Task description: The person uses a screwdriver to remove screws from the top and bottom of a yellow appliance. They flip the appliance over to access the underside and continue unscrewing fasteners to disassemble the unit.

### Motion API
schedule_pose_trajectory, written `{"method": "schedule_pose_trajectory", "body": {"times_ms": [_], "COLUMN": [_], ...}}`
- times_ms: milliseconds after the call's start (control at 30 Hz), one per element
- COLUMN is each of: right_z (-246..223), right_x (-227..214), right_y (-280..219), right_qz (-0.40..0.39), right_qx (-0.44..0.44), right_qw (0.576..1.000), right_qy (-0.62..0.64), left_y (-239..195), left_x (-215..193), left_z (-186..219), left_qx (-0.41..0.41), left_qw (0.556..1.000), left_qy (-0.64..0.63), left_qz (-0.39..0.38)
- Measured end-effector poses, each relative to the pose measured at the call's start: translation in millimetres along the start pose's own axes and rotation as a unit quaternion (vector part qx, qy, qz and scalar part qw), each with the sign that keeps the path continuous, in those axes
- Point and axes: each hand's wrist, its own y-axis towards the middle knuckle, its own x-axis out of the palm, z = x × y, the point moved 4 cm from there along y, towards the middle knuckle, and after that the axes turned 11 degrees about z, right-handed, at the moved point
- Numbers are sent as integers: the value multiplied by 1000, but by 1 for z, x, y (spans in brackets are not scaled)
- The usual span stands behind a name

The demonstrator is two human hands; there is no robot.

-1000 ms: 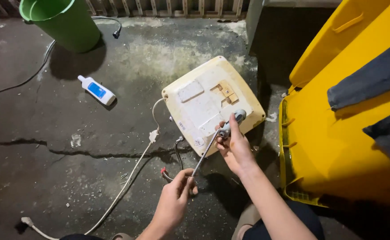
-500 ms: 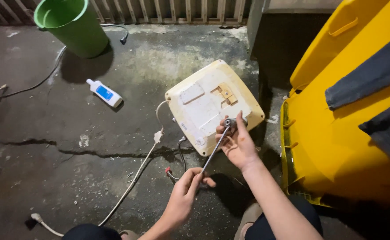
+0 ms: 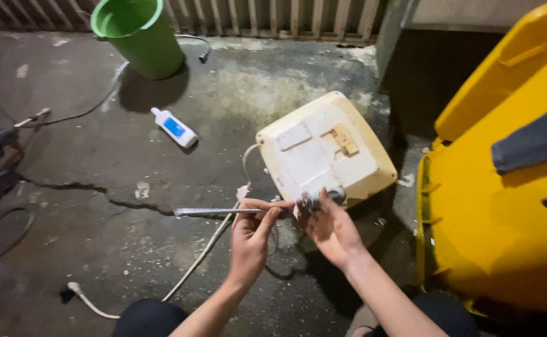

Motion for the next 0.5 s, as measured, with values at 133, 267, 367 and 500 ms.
{"method": "schedule_pose_trajectory", "body": {"times_ms": [133, 267, 367, 500], "right_z": [19, 26, 29, 38], "right_x": [7, 0, 5, 2], "right_y": [-6, 1, 0, 4], "right_qz": [-57, -20, -10, -31], "right_qx": [40, 63, 79, 61], "right_qw": [996, 993, 991, 994], "right_qy": [55, 101, 108, 81], "left_y": [3, 1, 1, -1], "left_x": [6, 8, 8, 5], "left_z": [10, 7, 10, 11], "left_qx": [27, 17, 16, 43], "left_qw": [999, 1000, 999, 995], "left_qy": [14, 11, 43, 86], "left_qz": [17, 18, 16, 31]}}
